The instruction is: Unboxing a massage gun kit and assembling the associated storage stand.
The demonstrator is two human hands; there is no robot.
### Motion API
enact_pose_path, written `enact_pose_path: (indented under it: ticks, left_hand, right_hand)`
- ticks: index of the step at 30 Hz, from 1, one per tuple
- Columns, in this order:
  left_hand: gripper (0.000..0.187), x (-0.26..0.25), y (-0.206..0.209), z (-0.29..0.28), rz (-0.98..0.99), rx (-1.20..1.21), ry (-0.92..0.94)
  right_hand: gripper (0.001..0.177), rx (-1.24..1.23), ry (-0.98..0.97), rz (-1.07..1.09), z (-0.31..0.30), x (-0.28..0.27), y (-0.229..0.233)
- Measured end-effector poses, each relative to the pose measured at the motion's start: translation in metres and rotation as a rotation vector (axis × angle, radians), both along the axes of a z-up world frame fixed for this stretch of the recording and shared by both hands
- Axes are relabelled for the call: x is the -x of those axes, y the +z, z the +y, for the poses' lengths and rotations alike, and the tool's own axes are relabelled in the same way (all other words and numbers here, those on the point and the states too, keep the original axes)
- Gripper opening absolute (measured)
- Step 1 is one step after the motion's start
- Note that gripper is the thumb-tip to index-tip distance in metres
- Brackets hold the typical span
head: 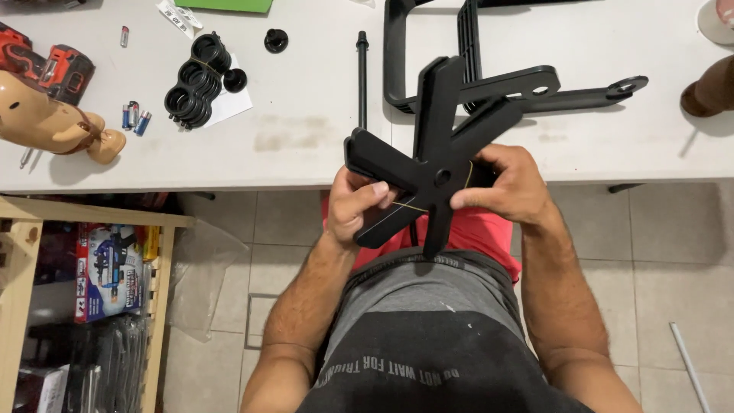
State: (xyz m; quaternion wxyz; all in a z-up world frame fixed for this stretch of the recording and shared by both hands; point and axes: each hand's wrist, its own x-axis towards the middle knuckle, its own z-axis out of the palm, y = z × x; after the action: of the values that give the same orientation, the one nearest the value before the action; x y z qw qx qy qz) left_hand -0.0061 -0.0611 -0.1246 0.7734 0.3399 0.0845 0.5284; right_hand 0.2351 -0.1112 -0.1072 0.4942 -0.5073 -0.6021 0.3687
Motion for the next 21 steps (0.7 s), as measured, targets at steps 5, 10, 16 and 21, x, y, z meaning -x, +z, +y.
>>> enact_pose_path:
  ticks: [5, 10, 16, 21]
  left_hand:
    - [0.019, 0.009, 0.034, 0.0, 0.126, -0.042, 0.054]
    - [0.024, 0.037, 0.035, 0.023, 0.205, -0.154, 0.14]
    - [0.023, 0.046, 0.021, 0.03, 0.339, -0.106, 0.16]
    - [0.018, 0.027, -0.012, 0.037, 0.29, 0.056, 0.093]
  right_hand:
    - [0.052, 0.048, 0.073, 0.21, -0.005, 0.002, 0.006]
    - [0.041, -0.017, -0.065, 0.142, -0.013, -0.017, 0.008]
    - [0.035, -0.18, -0.166, 0.119, -0.023, -0.023, 0.008]
    - [0.044, -0.238, -0.131, 0.272, -0.016, -0.022, -0.021]
